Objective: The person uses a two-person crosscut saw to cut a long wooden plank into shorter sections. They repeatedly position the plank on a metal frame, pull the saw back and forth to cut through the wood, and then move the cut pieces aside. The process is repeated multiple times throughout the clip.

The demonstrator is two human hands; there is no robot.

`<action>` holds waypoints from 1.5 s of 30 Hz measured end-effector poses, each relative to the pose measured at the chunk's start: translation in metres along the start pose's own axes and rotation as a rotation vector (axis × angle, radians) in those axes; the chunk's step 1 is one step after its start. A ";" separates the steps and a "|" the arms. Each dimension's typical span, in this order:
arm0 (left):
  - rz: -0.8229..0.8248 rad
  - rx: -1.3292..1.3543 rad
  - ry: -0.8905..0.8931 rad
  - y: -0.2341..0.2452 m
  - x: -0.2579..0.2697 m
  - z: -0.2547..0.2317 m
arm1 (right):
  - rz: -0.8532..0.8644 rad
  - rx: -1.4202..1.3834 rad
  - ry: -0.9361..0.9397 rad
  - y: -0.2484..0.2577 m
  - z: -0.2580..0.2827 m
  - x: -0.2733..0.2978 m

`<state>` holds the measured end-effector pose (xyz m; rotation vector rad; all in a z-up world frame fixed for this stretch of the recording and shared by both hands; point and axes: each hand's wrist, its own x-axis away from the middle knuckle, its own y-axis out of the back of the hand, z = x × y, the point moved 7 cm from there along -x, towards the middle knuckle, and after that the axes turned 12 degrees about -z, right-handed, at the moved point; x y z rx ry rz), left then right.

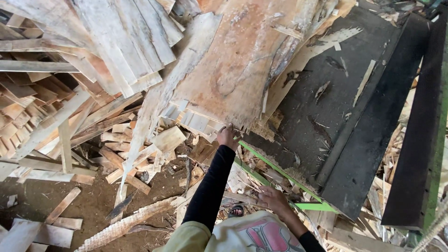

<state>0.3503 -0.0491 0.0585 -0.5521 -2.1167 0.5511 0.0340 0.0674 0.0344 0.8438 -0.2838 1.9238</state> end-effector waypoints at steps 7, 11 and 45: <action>-0.055 -0.040 0.101 -0.006 0.009 -0.010 | -0.017 0.125 -0.029 0.000 0.001 0.000; 0.069 -0.027 0.074 -0.004 0.018 -0.011 | 0.034 -0.020 -0.019 -0.008 -0.014 -0.019; -0.132 -0.930 -0.162 0.210 -0.100 -0.386 | 0.202 -0.010 0.031 -0.287 0.096 -0.030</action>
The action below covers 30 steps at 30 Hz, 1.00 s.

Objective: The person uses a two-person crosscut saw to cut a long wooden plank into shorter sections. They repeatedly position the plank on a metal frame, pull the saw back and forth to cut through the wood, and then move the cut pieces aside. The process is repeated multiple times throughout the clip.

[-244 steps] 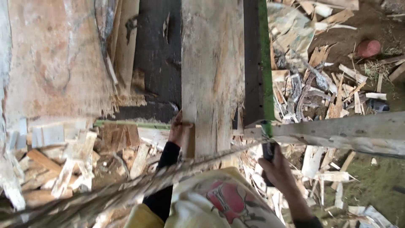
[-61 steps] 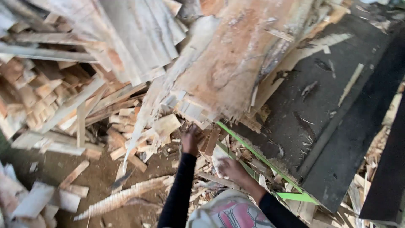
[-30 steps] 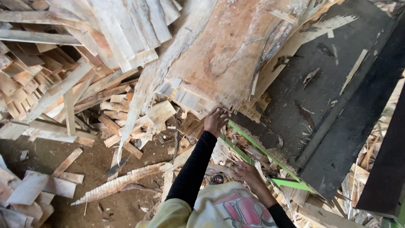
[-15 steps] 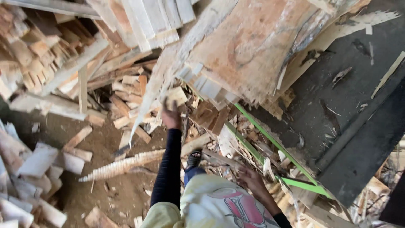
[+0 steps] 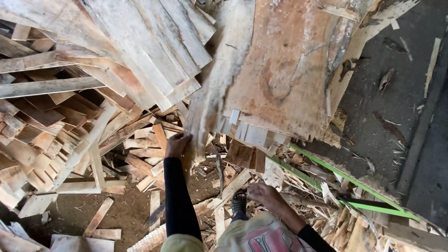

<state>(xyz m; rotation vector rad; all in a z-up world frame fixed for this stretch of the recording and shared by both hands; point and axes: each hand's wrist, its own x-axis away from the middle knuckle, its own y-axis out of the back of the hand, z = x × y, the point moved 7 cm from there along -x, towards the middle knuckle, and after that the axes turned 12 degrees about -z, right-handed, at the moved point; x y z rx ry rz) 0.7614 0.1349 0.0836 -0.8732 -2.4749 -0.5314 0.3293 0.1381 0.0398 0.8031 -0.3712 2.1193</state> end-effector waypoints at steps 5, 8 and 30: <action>0.297 0.069 -0.095 -0.029 0.131 -0.049 | -0.087 -0.065 0.007 -0.022 0.115 0.013; 0.493 0.197 -0.007 -0.071 0.165 -0.024 | -0.213 -0.268 0.005 -0.022 0.133 -0.016; 0.645 0.860 0.208 -0.373 0.283 -0.005 | -0.432 0.288 0.117 0.347 0.039 0.236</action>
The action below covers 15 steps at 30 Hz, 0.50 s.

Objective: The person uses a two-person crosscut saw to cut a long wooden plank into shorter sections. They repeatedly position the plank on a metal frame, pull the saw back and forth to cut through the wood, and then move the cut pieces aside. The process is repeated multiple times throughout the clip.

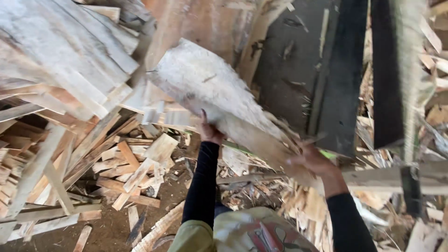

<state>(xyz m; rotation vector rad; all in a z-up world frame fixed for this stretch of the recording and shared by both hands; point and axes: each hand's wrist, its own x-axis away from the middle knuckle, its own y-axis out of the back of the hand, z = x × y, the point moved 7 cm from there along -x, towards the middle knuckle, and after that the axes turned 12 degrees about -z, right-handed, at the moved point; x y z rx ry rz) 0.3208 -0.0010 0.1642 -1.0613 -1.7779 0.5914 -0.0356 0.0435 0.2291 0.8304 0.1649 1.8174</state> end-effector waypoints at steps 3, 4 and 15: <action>-0.007 -0.070 -0.048 0.043 -0.020 0.033 | 0.000 -0.031 -0.182 0.013 -0.080 0.058; -0.012 -0.085 -0.028 0.033 0.001 0.039 | -0.003 -0.046 -0.203 0.017 -0.105 0.068; -0.030 -0.332 -0.219 0.044 -0.048 -0.043 | -0.332 0.188 -0.071 0.082 -0.121 0.048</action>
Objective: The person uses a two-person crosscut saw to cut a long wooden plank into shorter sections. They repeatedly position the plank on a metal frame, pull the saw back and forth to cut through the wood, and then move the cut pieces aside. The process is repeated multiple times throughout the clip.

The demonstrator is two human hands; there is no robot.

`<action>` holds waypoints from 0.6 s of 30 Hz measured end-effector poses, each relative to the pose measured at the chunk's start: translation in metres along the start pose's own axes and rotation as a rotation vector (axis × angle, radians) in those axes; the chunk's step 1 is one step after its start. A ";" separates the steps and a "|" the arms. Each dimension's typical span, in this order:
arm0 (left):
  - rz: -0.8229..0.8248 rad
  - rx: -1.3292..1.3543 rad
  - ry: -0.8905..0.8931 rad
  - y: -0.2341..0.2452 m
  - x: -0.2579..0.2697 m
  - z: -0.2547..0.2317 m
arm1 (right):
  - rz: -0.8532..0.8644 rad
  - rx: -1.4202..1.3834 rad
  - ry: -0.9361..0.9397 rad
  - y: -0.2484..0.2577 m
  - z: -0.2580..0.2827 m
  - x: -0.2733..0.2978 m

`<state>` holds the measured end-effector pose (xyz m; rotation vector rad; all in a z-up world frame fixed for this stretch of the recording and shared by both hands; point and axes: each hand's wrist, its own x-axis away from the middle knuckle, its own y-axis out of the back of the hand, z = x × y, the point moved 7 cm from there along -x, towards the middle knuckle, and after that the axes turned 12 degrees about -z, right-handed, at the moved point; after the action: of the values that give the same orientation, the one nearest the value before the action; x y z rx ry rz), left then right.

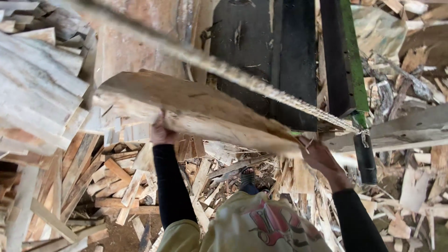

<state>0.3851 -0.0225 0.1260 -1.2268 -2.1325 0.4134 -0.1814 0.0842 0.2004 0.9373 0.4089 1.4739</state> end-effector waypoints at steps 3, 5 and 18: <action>0.829 0.571 0.207 0.024 -0.036 -0.006 | -0.346 -0.917 0.593 0.001 -0.019 -0.022; 0.357 0.372 0.038 -0.061 0.015 -0.021 | -0.728 -0.280 0.617 0.027 0.020 -0.003; -0.065 0.163 -0.464 -0.008 0.008 -0.088 | -0.345 -1.393 -0.405 0.034 -0.141 0.031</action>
<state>0.4349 -0.0240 0.1992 -1.0379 -2.4537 0.8958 -0.3054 0.1480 0.1497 -0.0108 -0.6888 0.8663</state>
